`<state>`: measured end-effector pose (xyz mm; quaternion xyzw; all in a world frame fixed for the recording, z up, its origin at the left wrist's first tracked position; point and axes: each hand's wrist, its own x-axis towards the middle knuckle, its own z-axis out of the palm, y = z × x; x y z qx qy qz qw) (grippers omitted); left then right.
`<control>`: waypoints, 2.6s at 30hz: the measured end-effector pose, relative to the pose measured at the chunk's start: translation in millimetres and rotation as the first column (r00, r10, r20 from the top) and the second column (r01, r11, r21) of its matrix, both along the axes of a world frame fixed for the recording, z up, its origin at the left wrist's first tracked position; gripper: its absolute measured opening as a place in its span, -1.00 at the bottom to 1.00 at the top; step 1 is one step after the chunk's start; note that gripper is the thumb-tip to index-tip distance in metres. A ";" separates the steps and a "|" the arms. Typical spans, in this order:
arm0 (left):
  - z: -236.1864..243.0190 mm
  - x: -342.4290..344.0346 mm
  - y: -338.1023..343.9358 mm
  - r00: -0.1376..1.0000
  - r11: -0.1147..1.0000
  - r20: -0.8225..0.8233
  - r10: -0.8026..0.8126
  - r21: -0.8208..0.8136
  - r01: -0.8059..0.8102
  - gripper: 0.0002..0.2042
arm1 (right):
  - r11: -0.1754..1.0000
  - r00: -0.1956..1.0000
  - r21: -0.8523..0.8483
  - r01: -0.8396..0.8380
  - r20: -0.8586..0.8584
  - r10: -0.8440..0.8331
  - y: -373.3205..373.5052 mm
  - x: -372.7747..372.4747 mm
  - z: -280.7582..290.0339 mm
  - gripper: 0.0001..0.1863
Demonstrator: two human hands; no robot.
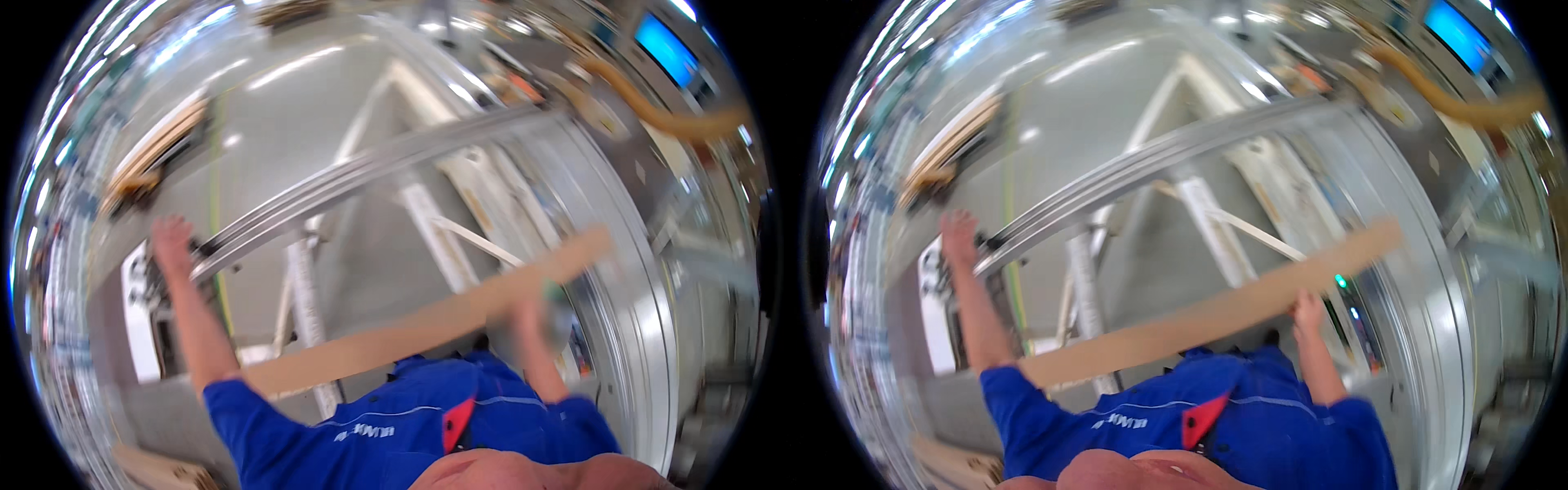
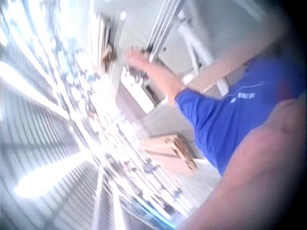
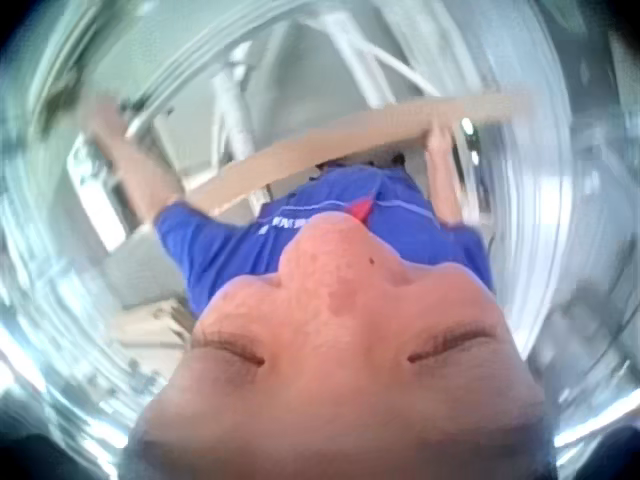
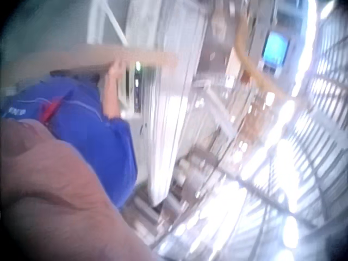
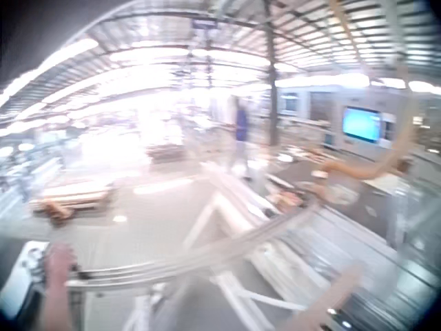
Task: The person positions a long wooden plank on a table saw, aligns it against the fence, and pushes it through the blade to cut it. The person repeats this process with multiple planks, adjusting the fence between cuts.
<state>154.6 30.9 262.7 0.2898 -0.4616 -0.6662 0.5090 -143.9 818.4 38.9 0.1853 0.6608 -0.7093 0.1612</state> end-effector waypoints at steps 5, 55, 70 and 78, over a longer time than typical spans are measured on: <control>-31.8 -136.2 179.4 0.613 0.808 0.766 -0.193 -0.231 0.542 -0.41 | 0.984 0.997 0.177 -0.032 -0.059 0.043 19.1 -64.3 -16.4 -0.66; -210.7 -347.3 381.9 0.949 0.835 0.303 0.084 0.499 -0.233 -0.54 | 0.323 0.561 0.938 0.123 -0.334 0.757 -5.7 -461.9 47.1 0.17; -239.6 -362.1 413.7 0.973 0.727 0.010 -0.231 0.666 0.166 -0.41 | 0.404 0.521 0.901 0.156 -0.423 0.741 2.6 -460.9 54.2 0.11; -246.7 -356.6 399.3 0.909 0.718 0.014 -0.417 0.619 0.320 -0.43 | 0.371 0.542 0.916 0.150 -0.390 0.744 -2.2 -463.4 46.5 0.07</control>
